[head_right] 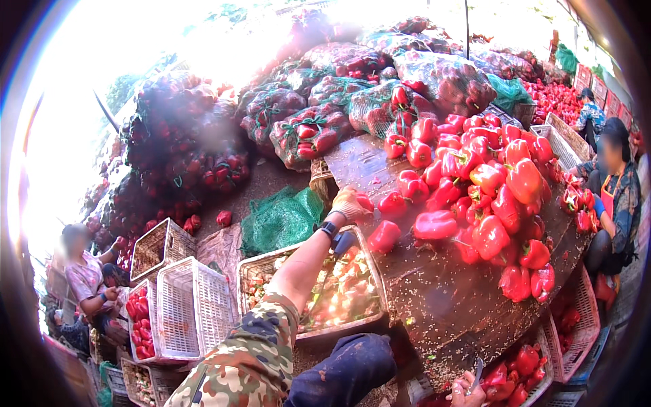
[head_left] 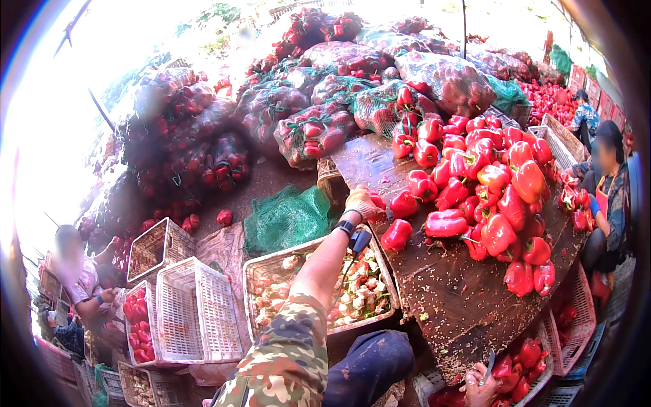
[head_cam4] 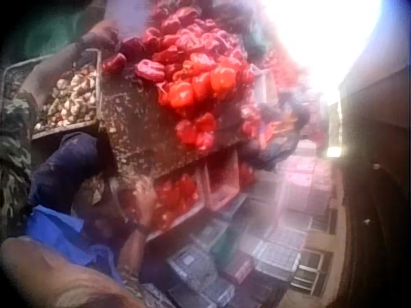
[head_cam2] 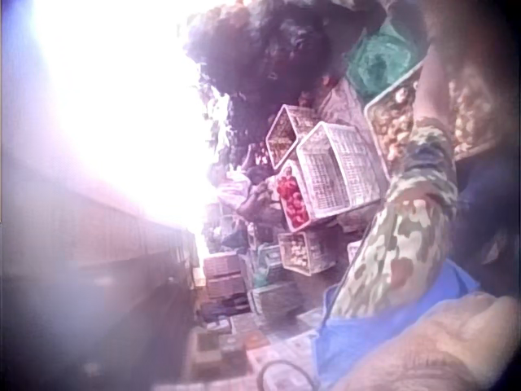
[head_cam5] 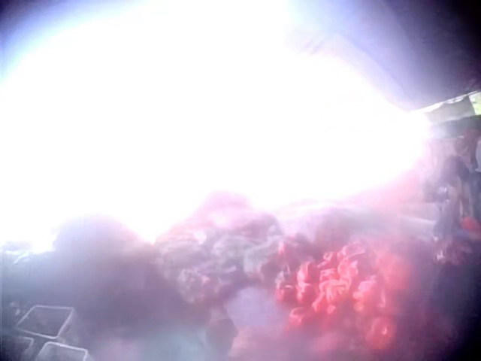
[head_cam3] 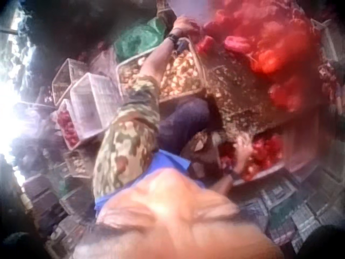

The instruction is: The person uses a handheld coring tool to remove the stems and seeds from red bell peppers one at a time, then places the processed peppers into a plastic crate.

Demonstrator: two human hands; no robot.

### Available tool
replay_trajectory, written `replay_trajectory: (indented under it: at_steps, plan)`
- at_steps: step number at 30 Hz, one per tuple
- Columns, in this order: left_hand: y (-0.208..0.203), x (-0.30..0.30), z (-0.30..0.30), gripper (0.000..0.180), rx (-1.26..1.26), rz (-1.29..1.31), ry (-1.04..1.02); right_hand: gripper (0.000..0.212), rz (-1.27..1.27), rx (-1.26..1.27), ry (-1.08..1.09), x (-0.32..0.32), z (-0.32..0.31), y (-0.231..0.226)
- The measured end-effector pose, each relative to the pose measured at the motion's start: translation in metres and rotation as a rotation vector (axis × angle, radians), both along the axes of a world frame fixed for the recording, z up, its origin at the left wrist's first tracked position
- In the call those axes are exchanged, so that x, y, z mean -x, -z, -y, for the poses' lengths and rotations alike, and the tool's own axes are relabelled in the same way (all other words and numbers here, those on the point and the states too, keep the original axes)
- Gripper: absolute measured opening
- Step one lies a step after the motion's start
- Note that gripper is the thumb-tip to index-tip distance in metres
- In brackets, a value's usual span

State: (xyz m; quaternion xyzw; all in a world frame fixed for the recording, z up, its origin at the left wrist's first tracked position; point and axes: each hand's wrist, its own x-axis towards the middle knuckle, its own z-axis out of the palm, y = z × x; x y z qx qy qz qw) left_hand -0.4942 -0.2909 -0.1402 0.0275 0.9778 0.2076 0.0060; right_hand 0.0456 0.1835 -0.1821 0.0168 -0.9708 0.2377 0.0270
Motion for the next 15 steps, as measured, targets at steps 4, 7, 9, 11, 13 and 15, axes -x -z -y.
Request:
replay_trajectory:
  at_steps: [4,7,9,11,13,15]
  plan:
    - [0.038,-0.007,0.133,0.026,-0.980,0.187,-0.110,0.038,-0.090,-0.096,-0.134,0.032,0.020,-0.009]
    - [0.030,-0.027,0.085,0.027,-0.983,-0.031,0.029,0.039,-0.118,0.089,0.128,0.043,0.037,-0.089]
    - [-0.015,-0.060,0.033,0.035,-0.757,-0.149,0.337,0.036,0.036,0.795,0.607,0.055,0.091,-0.184]
    - [-0.090,-0.109,-0.015,0.044,-1.323,0.227,0.265,0.031,0.164,0.816,0.715,0.048,0.068,-0.159]
    - [-0.134,-0.144,-0.043,0.056,-1.095,0.039,0.602,0.062,0.045,1.124,0.448,0.064,0.067,-0.147]
    - [-0.178,-0.183,-0.088,0.086,-1.096,0.218,0.738,0.082,0.086,1.222,0.456,0.090,0.105,-0.186]
